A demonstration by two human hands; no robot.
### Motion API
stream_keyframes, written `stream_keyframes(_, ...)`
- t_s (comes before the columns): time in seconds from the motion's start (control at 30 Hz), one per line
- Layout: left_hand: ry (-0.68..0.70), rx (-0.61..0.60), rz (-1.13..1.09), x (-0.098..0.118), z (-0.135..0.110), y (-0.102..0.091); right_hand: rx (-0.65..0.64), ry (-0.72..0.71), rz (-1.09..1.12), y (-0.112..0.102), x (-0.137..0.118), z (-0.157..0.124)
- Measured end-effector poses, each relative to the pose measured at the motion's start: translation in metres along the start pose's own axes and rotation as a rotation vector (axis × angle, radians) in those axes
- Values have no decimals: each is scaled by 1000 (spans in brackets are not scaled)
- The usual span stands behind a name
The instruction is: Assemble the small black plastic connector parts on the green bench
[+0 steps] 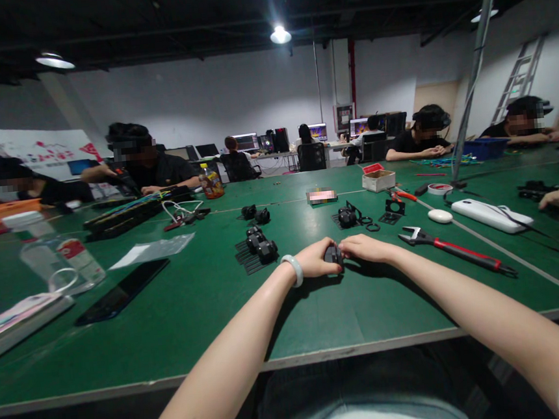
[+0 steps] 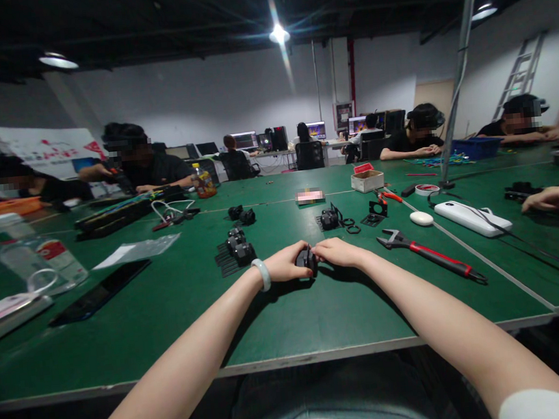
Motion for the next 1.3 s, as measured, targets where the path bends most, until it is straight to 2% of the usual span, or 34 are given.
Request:
stream_keyframes(0.3,41,15,28,-2,1,0,49,-7,-23,-4,-6,-2)
stream_keyframes(0.53,86,21,40,-5,2,1,172,-137,-60,-15,-20,-7)
stream_keyframes(0.9,79,9,55,-10,4,3,137,-205,10,-11,-24,-9)
stream_keyframes(1.3,97,10,45,-8,3,3,118,-179,-38,-11,-22,-8)
Point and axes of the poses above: each hand's wrist, its own z-axis towards the middle knuckle, its own y-axis out of the palm, x = y × z, the point moved 5 cm from there along z, towards the middle knuckle, and after that the axes turned 9 degrees about x, right-handed, at the moved point
